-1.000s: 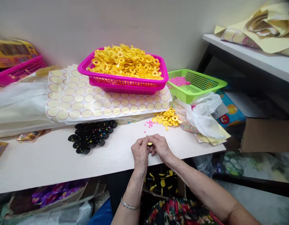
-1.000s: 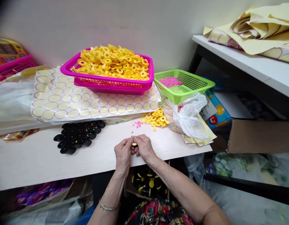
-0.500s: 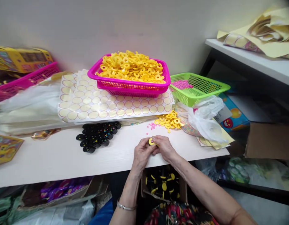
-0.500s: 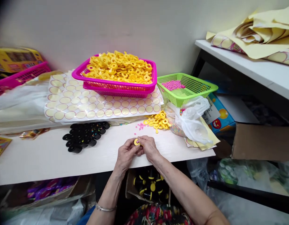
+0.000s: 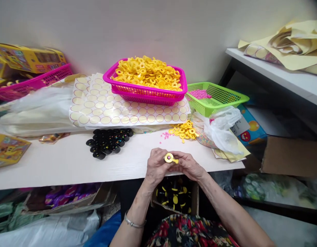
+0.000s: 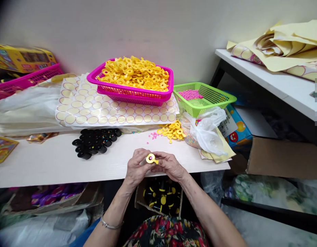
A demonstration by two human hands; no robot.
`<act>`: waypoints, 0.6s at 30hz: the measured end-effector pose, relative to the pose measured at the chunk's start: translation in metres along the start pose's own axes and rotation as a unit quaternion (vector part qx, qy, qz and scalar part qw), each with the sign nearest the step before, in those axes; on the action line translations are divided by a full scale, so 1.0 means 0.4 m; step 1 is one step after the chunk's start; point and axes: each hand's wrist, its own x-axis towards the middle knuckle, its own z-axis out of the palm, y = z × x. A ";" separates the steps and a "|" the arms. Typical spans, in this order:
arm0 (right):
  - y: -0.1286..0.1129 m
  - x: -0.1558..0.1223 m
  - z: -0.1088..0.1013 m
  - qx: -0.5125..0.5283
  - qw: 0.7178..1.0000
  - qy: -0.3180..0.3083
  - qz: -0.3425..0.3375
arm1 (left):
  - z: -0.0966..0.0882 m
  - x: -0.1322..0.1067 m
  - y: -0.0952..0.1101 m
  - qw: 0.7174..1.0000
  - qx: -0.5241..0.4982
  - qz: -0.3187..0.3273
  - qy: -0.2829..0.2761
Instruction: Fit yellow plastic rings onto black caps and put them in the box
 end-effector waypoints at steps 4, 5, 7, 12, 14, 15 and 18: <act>-0.016 -0.004 0.018 -0.101 0.994 0.018 -0.028 | 0.005 -0.007 0.031 0.991 0.065 0.116 -0.030; -0.018 -0.006 0.019 -0.118 0.992 0.022 -0.030 | 0.007 -0.010 0.035 0.990 0.066 0.119 -0.031; -0.019 -0.013 0.018 -0.117 0.993 0.026 -0.022 | 0.014 -0.018 0.036 0.994 0.050 0.096 -0.025; -0.007 -0.020 0.007 -0.048 0.998 0.032 0.035 | 0.030 -0.032 -0.004 0.999 -0.032 -0.025 -0.002; -0.004 -0.011 0.006 -0.041 0.997 0.048 0.037 | 0.037 -0.029 -0.030 0.995 -0.065 -0.078 0.014; -0.005 -0.004 0.007 -0.042 0.997 0.061 0.034 | 0.040 -0.026 -0.043 0.992 -0.076 -0.098 0.017; -0.016 0.024 0.011 -0.059 0.991 0.105 0.053 | 0.046 -0.012 -0.073 0.989 -0.082 -0.119 0.005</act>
